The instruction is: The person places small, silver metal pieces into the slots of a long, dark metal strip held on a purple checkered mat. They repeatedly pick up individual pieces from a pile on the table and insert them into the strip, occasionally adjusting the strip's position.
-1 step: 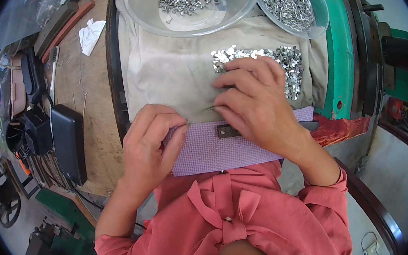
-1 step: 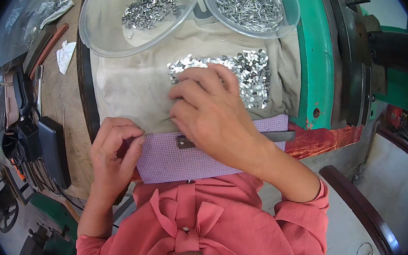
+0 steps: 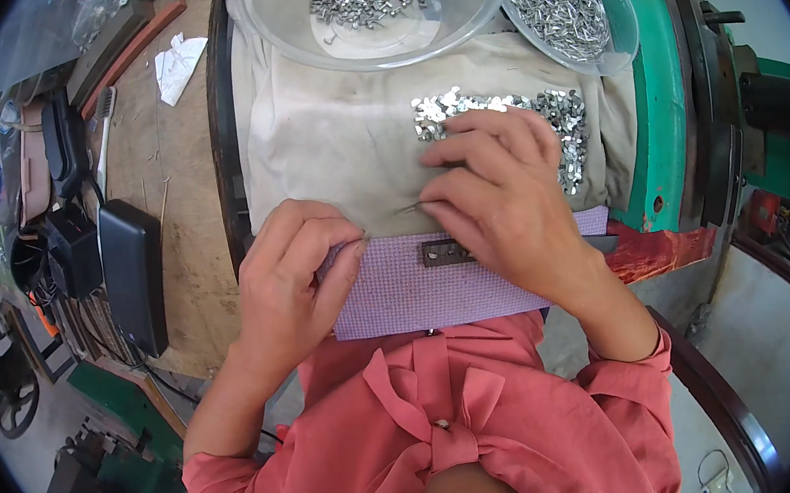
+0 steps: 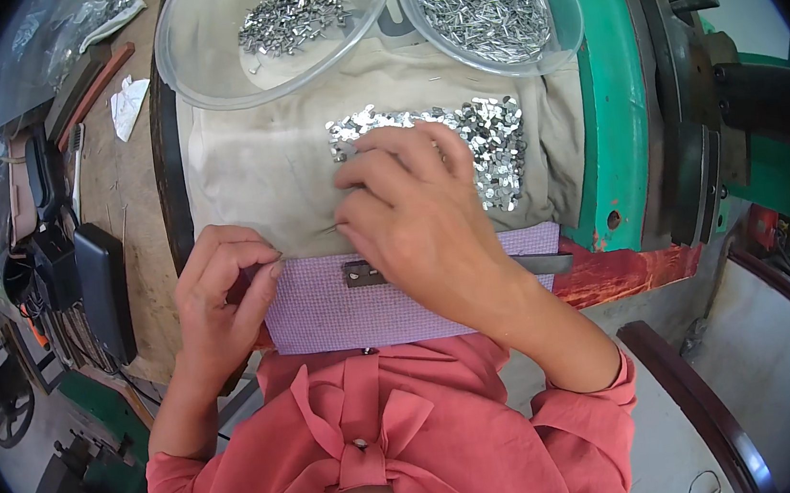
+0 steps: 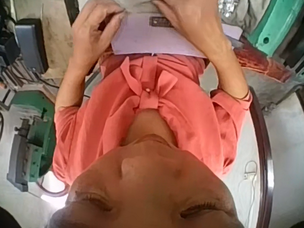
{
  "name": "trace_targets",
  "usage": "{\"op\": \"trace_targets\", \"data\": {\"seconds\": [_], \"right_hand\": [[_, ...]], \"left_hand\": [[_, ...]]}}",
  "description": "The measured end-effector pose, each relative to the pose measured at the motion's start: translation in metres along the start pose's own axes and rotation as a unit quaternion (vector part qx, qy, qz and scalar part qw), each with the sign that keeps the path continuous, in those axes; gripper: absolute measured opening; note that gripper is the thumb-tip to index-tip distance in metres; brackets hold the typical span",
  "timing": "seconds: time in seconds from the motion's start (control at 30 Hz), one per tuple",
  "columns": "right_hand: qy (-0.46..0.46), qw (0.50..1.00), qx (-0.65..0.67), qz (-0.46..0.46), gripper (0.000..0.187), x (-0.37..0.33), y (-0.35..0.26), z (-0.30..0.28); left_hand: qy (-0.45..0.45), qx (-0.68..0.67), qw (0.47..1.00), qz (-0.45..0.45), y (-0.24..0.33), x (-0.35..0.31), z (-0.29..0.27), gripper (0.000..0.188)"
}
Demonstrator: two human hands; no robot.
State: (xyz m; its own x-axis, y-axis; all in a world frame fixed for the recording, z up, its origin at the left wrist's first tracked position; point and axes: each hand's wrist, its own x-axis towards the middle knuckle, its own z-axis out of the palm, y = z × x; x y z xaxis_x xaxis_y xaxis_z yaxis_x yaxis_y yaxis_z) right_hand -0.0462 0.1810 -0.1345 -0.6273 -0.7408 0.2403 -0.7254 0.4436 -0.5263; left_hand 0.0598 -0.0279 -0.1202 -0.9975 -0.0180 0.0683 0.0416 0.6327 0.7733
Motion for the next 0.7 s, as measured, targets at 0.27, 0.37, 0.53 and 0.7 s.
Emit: {"op": "trace_targets", "data": {"seconds": [0.27, 0.37, 0.53, 0.7], "right_hand": [[0.013, 1.0, 0.009, -0.015, 0.011, 0.002, -0.006, 0.001], [-0.01, 0.999, -0.045, -0.015, 0.015, 0.002, -0.012, 0.004], [0.005, 0.991, -0.127, -0.036, 0.01, -0.002, -0.025, 0.011], [0.04, 0.992, -0.109, -0.045, 0.012, -0.007, -0.022, 0.013]], "left_hand": [[-0.003, -0.003, 1.0, -0.005, -0.001, 0.004, 0.002, 0.019], [-0.003, 0.007, 1.0, 0.006, 0.0, 0.003, 0.003, 0.02], [-0.016, 0.006, 1.0, 0.014, 0.0, 0.002, 0.004, 0.02], [-0.038, 0.02, 0.998, 0.034, -0.001, 0.004, 0.007, 0.022]]}}
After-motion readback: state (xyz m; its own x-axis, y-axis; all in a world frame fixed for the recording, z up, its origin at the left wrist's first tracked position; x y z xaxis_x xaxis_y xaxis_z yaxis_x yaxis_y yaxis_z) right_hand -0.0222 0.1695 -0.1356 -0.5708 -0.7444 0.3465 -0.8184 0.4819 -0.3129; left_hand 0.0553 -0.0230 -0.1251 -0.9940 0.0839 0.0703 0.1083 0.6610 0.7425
